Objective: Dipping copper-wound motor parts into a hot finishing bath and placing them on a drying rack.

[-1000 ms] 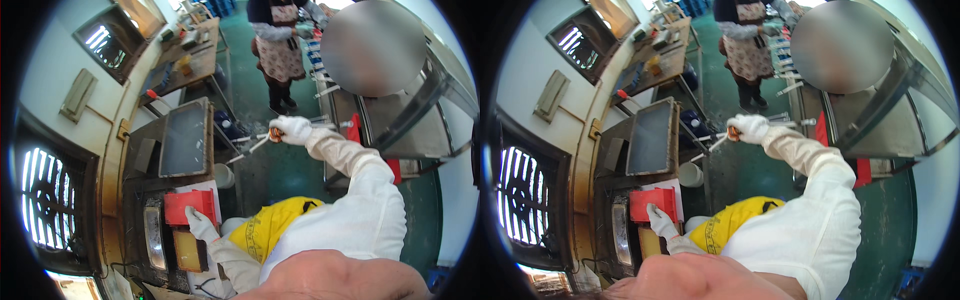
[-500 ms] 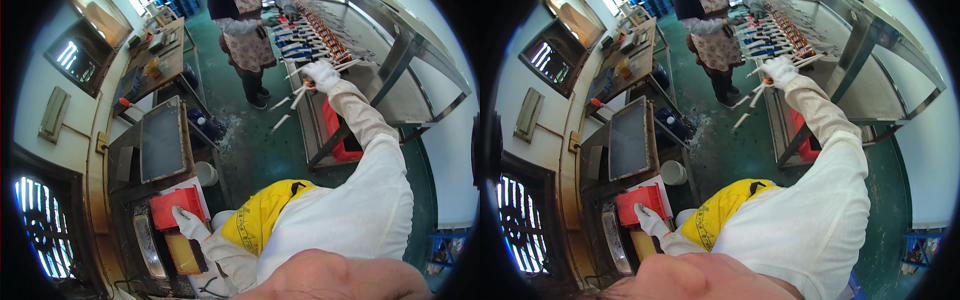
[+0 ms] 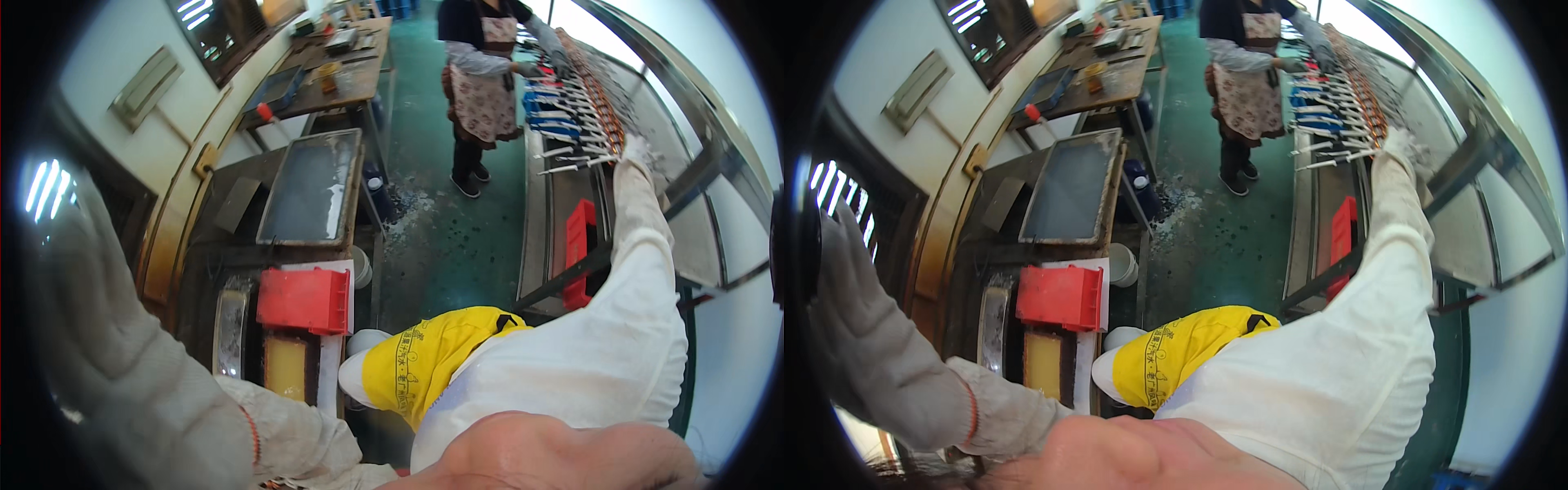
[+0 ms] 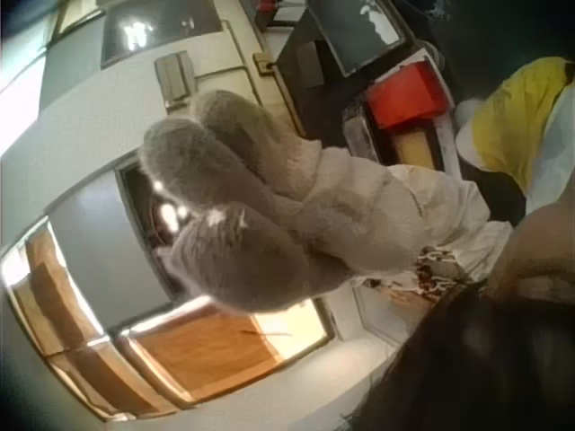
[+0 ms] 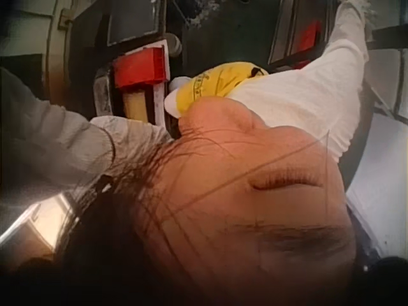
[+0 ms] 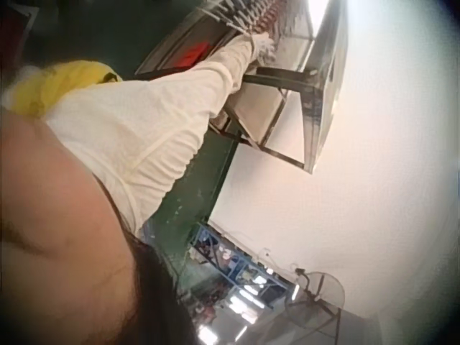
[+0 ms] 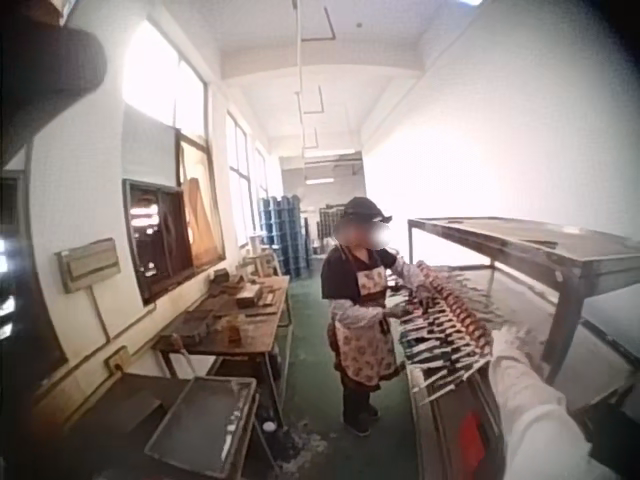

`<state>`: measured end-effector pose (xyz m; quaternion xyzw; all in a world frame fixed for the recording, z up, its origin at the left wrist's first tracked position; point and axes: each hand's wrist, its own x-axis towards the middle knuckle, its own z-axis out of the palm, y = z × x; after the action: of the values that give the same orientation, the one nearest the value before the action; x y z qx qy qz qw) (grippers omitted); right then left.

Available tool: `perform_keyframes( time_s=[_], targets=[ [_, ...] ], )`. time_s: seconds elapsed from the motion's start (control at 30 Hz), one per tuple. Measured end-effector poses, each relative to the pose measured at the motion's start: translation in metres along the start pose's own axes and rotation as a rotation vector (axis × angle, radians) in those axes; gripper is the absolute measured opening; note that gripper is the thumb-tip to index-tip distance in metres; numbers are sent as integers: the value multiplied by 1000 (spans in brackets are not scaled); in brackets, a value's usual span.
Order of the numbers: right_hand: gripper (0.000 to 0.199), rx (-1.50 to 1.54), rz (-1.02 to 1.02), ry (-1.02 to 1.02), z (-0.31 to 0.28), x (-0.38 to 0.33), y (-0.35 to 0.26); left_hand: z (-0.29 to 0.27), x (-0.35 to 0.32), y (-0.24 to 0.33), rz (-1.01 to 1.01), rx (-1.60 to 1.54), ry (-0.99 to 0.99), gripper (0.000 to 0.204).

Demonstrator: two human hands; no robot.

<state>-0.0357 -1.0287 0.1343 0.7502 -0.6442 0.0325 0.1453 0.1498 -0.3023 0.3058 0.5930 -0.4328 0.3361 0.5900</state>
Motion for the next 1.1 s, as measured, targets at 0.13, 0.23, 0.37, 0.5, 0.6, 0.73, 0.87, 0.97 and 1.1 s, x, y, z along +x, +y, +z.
perform_keyframes(
  time_s=[0.13, 0.23, 0.37, 0.5, 0.6, 0.73, 0.87, 0.97, 1.1],
  targets=[
    [76, 234, 458, 104, 64, 33, 20, 18, -31, -31, -67, 136, -93, 43],
    [65, 248, 169, 9, 61, 1, -40, 14, -91, -23, -588, 170, -7, 33],
    [66, 703, 516, 15, 84, 6, 12, 34, -119, -26, -776, 111, -243, 29],
    [67, 718, 463, 121, 91, 5, -6, 42, -128, -7, -846, 164, -342, 32],
    [60, 709, 445, 219, 112, 14, -1, 53, -138, -7, -904, 108, -275, 35],
    [53, 398, 109, 413, 125, 5, -7, 49, -147, -12, -904, 79, -285, 34],
    [61, 427, 381, 707, 128, -26, -21, 68, -148, -15, -916, -3, -285, 32],
    [69, 657, 396, 641, 128, -43, -28, 74, -156, -18, -985, -59, -244, 31],
    [76, 933, 261, 818, 124, -40, -34, 74, -169, -22, -1083, -100, -197, 29]
  ],
)
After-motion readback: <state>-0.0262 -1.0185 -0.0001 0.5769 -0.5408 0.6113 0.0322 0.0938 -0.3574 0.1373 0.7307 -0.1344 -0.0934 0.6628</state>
